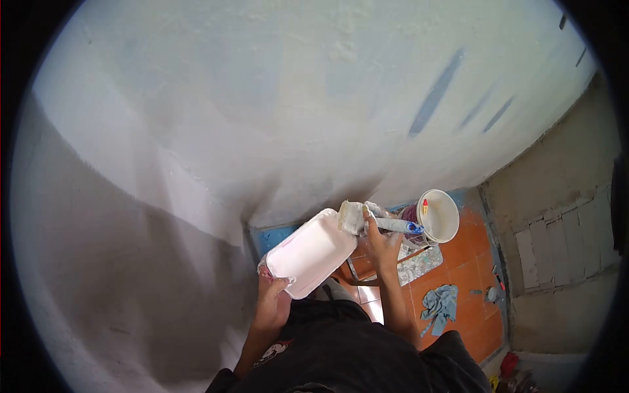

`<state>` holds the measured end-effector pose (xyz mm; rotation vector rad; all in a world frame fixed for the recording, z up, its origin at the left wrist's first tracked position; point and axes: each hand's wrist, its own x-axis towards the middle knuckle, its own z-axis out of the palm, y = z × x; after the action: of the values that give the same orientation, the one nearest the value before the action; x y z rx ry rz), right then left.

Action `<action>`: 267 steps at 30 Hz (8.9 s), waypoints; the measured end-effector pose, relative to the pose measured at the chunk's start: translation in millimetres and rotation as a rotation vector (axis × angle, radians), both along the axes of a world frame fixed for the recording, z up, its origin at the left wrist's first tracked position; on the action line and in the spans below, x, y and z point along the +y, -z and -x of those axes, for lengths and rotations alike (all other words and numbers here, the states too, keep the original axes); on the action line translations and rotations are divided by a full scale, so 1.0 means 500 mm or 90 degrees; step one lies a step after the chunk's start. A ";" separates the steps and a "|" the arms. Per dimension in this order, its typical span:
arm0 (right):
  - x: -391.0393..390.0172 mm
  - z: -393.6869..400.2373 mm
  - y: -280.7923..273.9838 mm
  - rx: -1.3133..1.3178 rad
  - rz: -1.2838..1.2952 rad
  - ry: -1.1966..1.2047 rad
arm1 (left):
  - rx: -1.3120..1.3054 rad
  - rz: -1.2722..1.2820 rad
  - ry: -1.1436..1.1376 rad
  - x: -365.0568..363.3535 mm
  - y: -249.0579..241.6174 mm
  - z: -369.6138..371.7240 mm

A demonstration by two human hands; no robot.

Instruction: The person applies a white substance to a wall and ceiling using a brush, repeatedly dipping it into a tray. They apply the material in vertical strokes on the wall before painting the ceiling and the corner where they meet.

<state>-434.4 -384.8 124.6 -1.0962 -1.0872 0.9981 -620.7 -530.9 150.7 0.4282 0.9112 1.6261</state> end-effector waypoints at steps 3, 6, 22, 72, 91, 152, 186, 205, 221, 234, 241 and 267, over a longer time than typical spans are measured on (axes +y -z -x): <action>0.008 0.016 0.045 0.090 0.039 0.028 | -0.008 0.006 0.012 -0.011 0.038 0.017; 0.033 0.016 0.123 0.076 0.070 0.062 | -0.047 0.022 0.016 -0.030 0.105 0.044; 0.282 -0.013 0.241 0.345 -0.180 0.192 | -0.022 -0.010 0.001 -0.038 0.328 0.030; 0.234 0.037 0.649 0.191 -0.055 0.252 | -0.104 0.071 0.072 -0.048 0.543 0.178; 0.312 0.127 0.681 0.262 -0.068 0.325 | -0.119 0.064 0.048 -0.043 0.563 0.183; 0.238 0.357 0.835 0.179 0.011 0.248 | -0.139 0.053 -0.076 -0.051 0.682 0.186; 0.265 0.075 0.461 -0.626 -0.756 0.056 | -0.139 -0.013 -0.138 -0.041 0.721 0.186; 0.041 0.124 0.623 -0.207 -0.238 -0.055 | -0.063 -0.028 -0.083 -0.038 0.719 0.197; -0.114 0.241 0.510 -0.509 -0.159 -0.160 | -0.096 0.021 0.038 -0.026 0.719 0.221; -0.178 0.158 0.470 -0.180 -0.019 0.084 | -0.113 0.013 0.134 -0.011 0.678 0.218; -0.219 0.131 0.509 0.000 0.027 0.198 | -0.132 0.002 0.199 -0.008 0.678 0.227; -0.062 0.042 0.585 0.178 0.032 0.043 | -0.185 -0.010 0.139 -0.025 0.737 0.206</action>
<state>-455.4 -416.1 -168.0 -0.9926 -0.7979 1.0931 -723.9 -543.3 -218.0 0.2810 0.6110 1.4505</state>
